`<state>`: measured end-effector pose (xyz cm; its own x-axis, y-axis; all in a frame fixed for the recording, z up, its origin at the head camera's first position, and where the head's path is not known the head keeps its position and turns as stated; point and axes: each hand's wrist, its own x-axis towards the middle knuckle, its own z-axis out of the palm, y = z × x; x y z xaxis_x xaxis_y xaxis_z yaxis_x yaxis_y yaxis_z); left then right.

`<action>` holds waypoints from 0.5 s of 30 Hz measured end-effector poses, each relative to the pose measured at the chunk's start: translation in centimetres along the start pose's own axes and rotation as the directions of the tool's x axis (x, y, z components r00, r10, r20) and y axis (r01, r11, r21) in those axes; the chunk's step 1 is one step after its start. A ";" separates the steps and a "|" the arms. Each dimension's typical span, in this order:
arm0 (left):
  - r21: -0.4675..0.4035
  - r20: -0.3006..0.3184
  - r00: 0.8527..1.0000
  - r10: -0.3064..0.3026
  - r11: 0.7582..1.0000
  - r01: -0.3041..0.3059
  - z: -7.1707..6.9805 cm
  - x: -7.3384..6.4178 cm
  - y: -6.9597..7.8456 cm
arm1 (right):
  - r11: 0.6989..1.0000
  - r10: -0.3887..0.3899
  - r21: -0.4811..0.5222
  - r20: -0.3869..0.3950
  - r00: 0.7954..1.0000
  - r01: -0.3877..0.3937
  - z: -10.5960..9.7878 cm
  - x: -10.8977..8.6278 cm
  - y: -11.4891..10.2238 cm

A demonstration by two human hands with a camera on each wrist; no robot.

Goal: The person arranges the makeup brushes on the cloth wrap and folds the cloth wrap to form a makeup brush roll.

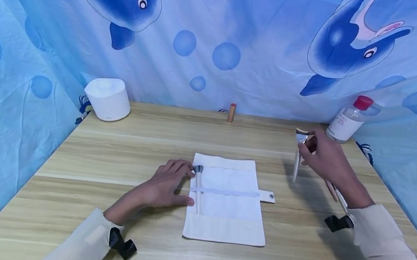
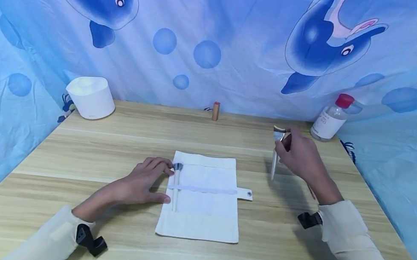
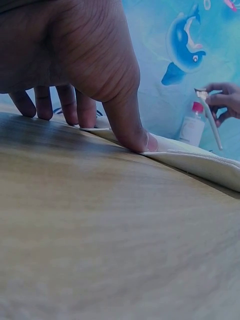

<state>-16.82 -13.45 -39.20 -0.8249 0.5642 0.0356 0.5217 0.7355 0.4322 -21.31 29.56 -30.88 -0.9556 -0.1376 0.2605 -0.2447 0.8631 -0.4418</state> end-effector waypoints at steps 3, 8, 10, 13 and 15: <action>0.003 -0.002 1.000 0.005 1.000 -0.005 0.0 0.0 0.0 | 0.998 -0.029 0.050 -0.030 0.999 0.031 0.1 0.3 -0.7; 0.004 -0.003 1.000 0.010 1.000 -0.010 0.0 0.0 -0.1 | 0.992 -0.057 0.110 -0.053 0.997 0.063 0.5 0.7 -1.7; 0.007 -0.005 1.000 0.009 1.000 -0.009 0.0 0.0 -0.1 | 0.989 -0.074 0.128 -0.053 0.996 0.080 0.6 0.8 -2.1; 0.007 -0.005 1.000 0.007 1.000 -0.007 0.1 0.0 -0.2 | 0.982 -0.095 0.160 -0.046 0.994 0.101 0.9 1.0 -2.6; 0.005 -0.005 1.000 0.007 1.000 -0.007 0.1 0.0 -0.2 | 0.977 -0.103 0.186 -0.036 0.994 0.108 1.1 1.0 -2.8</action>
<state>-16.88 -13.55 -39.35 -0.8224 0.5673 0.0430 0.5283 0.7334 0.4279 -21.78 26.46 -30.26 -0.9188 -0.2081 0.3354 -0.3727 0.7374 -0.5633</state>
